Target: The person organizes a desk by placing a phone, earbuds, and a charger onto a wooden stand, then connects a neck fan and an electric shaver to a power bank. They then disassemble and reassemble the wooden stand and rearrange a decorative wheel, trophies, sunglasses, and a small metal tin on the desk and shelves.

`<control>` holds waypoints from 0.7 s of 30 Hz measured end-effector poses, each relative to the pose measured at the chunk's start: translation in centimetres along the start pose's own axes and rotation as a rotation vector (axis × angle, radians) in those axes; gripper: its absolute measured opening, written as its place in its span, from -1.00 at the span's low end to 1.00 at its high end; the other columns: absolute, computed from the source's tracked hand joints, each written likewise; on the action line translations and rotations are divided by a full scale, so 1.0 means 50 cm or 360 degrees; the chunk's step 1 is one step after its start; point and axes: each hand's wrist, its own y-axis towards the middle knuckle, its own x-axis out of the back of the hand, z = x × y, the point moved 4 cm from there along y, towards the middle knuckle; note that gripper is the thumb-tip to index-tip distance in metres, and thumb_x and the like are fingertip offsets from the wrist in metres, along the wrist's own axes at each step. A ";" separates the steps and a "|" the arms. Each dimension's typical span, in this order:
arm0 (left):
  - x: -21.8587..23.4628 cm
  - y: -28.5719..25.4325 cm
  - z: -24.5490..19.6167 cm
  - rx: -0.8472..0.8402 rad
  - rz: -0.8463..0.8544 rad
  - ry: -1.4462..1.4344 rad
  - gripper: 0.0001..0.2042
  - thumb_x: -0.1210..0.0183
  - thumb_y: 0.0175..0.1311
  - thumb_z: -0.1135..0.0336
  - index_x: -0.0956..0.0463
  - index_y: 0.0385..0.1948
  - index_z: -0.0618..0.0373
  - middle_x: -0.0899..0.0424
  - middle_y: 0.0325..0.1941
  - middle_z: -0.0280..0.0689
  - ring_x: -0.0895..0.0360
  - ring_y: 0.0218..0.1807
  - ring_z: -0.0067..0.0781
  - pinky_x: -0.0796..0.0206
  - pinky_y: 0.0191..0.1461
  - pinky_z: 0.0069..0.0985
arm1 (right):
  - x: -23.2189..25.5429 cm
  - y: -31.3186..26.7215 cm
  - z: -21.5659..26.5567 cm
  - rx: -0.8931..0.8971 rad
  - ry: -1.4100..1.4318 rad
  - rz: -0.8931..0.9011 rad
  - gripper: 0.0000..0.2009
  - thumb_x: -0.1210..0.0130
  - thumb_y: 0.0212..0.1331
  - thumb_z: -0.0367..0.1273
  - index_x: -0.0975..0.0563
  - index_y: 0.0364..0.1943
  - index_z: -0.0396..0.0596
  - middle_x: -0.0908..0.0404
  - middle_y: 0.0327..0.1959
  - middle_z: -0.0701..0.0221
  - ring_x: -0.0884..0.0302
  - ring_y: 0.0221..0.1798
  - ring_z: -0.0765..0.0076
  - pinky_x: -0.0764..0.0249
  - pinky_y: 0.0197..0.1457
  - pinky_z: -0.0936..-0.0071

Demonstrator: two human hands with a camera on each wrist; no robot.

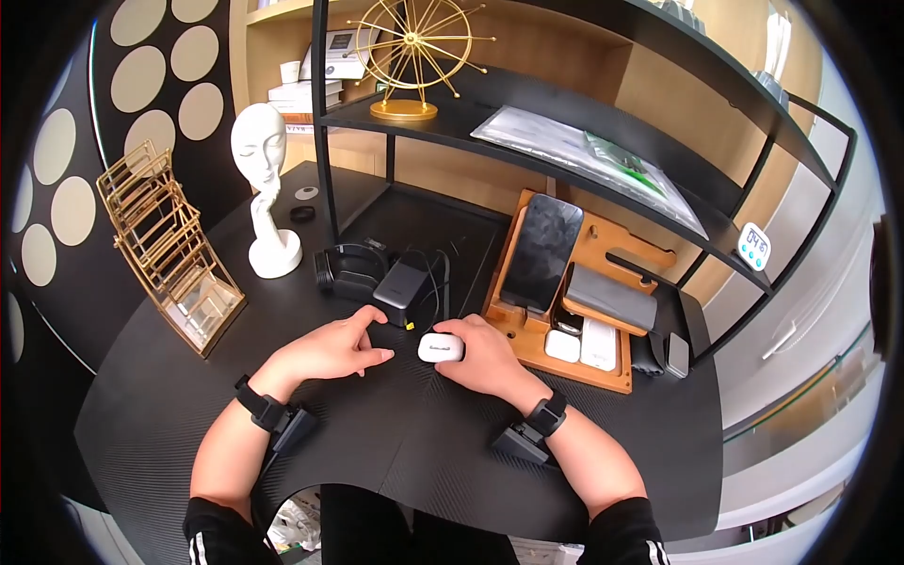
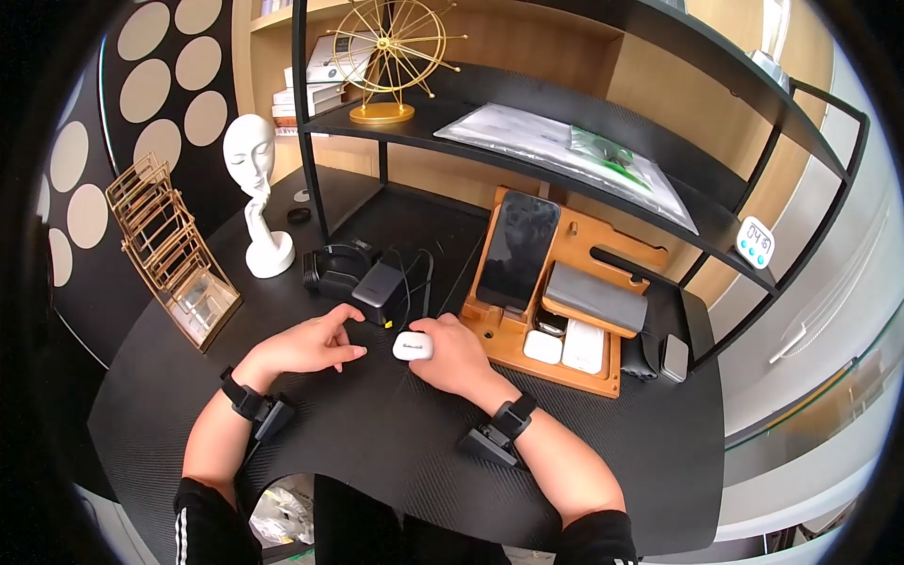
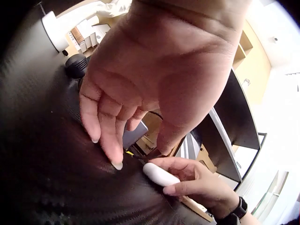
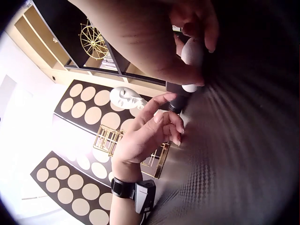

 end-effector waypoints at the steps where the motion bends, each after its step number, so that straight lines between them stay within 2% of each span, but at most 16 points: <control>1: 0.002 -0.002 -0.009 -0.0042 -0.0093 0.0091 -0.50 -0.16 0.24 0.21 -0.18 0.11 0.25 -0.55 -0.48 -0.26 -0.54 -0.45 -0.53 -0.34 -0.33 -0.59 | 0.001 0.000 -0.003 -0.0007 0.0010 -0.0010 -0.57 -0.30 -0.17 -0.28 -0.55 -0.10 -0.01 -0.49 -0.23 0.27 -0.49 -0.11 0.13 -0.40 -0.01 0.33; 5: 0.002 0.000 -0.015 -0.0203 -0.0275 0.0220 -0.56 -0.18 0.21 0.26 -0.28 0.06 0.24 -0.56 -0.49 -0.27 -0.52 -0.47 -0.53 -0.32 -0.36 -0.58 | 0.003 0.001 -0.008 -0.0028 0.0127 -0.0007 -0.59 -0.31 -0.13 -0.27 -0.56 -0.11 -0.04 -0.48 -0.25 0.29 -0.50 -0.16 0.24 -0.42 -0.05 0.38; 7: 0.008 0.001 -0.014 -0.0266 -0.0419 0.0147 -0.61 -0.19 0.19 0.31 -0.34 0.01 0.24 -0.55 -0.51 -0.29 -0.50 -0.49 -0.53 -0.32 -0.38 -0.57 | -0.003 0.004 -0.019 0.0034 0.0298 -0.0138 -0.62 -0.30 -0.06 -0.29 -0.56 -0.11 -0.09 -0.46 -0.26 0.33 -0.50 -0.32 0.43 -0.44 -0.18 0.49; 8: 0.008 0.001 -0.015 -0.0265 -0.0419 0.0150 -0.61 -0.19 0.19 0.31 -0.34 0.01 0.24 -0.55 -0.51 -0.29 -0.50 -0.49 -0.53 -0.32 -0.38 -0.57 | -0.006 0.006 -0.022 0.0035 0.0299 -0.0139 -0.62 -0.30 -0.06 -0.29 -0.56 -0.11 -0.09 -0.46 -0.26 0.33 -0.50 -0.32 0.43 -0.44 -0.18 0.49; 10: 0.016 0.002 -0.017 -0.0233 -0.0532 0.0126 -0.73 -0.19 0.17 0.35 -0.44 -0.13 0.25 -0.56 -0.52 -0.29 -0.50 -0.49 -0.55 -0.32 -0.39 -0.57 | -0.014 0.009 -0.033 -0.0100 0.0542 -0.0093 -0.67 -0.25 -0.03 -0.27 -0.57 -0.16 -0.08 -0.49 -0.30 0.29 -0.52 -0.34 0.34 -0.42 -0.25 0.46; 11: 0.018 0.001 -0.019 -0.0237 -0.0530 0.0127 -0.73 -0.19 0.17 0.35 -0.44 -0.13 0.25 -0.56 -0.52 -0.29 -0.50 -0.49 -0.55 -0.32 -0.39 -0.57 | -0.014 0.009 -0.036 -0.0101 0.0540 -0.0097 -0.67 -0.25 -0.03 -0.27 -0.57 -0.16 -0.08 -0.49 -0.30 0.29 -0.52 -0.34 0.34 -0.42 -0.25 0.46; 13: 0.036 -0.002 -0.014 -0.0120 -0.0654 0.0235 -0.82 -0.19 0.14 0.39 -0.50 -0.28 0.26 -0.56 -0.53 -0.29 -0.50 -0.49 -0.54 -0.33 -0.38 -0.55 | -0.020 0.010 -0.046 -0.0262 0.0842 0.0012 -0.76 -0.20 0.03 -0.31 -0.56 -0.22 -0.08 -0.49 -0.33 0.32 -0.46 -0.47 0.42 -0.39 -0.32 0.51; 14: 0.044 -0.002 -0.010 -0.0126 -0.0652 0.0243 -0.82 -0.19 0.14 0.39 -0.50 -0.28 0.26 -0.56 -0.53 -0.29 -0.50 -0.49 -0.54 -0.33 -0.38 -0.55 | -0.017 0.009 -0.043 -0.0260 0.0845 0.0002 -0.76 -0.20 0.03 -0.31 -0.56 -0.22 -0.08 -0.49 -0.33 0.32 -0.46 -0.47 0.42 -0.39 -0.32 0.51; 16: 0.072 -0.010 -0.001 -0.0155 -0.0946 0.0446 -0.85 -0.21 0.09 0.41 -0.51 -0.33 0.25 -0.56 -0.53 -0.28 -0.51 -0.49 -0.51 -0.34 -0.38 -0.53 | -0.005 0.002 -0.020 -0.0100 0.0485 -0.0057 -0.81 -0.17 0.06 -0.33 -0.56 -0.26 -0.08 -0.50 -0.34 0.33 -0.45 -0.49 0.42 -0.39 -0.31 0.49; 17: 0.084 -0.014 0.004 -0.0162 -0.1034 0.0488 -0.84 -0.21 0.05 0.44 -0.51 -0.32 0.24 -0.55 -0.55 -0.26 -0.52 -0.48 -0.46 -0.35 -0.38 -0.50 | 0.001 -0.001 -0.010 -0.0099 0.0388 -0.0040 -0.82 -0.15 0.07 -0.33 -0.55 -0.24 -0.05 -0.51 -0.32 0.32 -0.50 -0.40 0.34 -0.40 -0.25 0.43; 18: 0.096 -0.018 0.008 -0.0104 -0.1086 0.0530 -0.81 -0.22 0.03 0.45 -0.50 -0.29 0.24 -0.56 -0.45 -0.24 -0.53 -0.40 -0.40 -0.37 -0.29 -0.44 | -0.001 -0.001 -0.013 -0.0100 0.0397 -0.0044 -0.82 -0.15 0.07 -0.33 -0.55 -0.24 -0.05 -0.51 -0.32 0.32 -0.50 -0.40 0.34 -0.40 -0.25 0.43; 20: 0.112 -0.026 0.014 -0.0055 -0.1108 0.0585 -0.68 -0.23 0.02 0.46 -0.46 -0.13 0.19 -0.54 -0.18 -0.15 -0.52 -0.12 -0.27 -0.36 -0.03 -0.40 | -0.008 0.000 -0.016 -0.0009 0.0309 -0.0063 -0.75 -0.19 0.04 -0.28 -0.55 -0.20 -0.03 -0.50 -0.28 0.28 -0.51 -0.27 0.22 -0.42 -0.14 0.35; 21: 0.117 -0.028 0.021 -0.0052 -0.1102 0.0595 -0.68 -0.23 0.02 0.46 -0.46 -0.13 0.19 -0.54 -0.18 -0.15 -0.52 -0.12 -0.27 -0.36 -0.03 -0.40 | -0.009 -0.003 -0.015 -0.0010 0.0321 -0.0066 -0.75 -0.19 0.04 -0.28 -0.55 -0.20 -0.03 -0.50 -0.28 0.28 -0.51 -0.27 0.22 -0.42 -0.14 0.35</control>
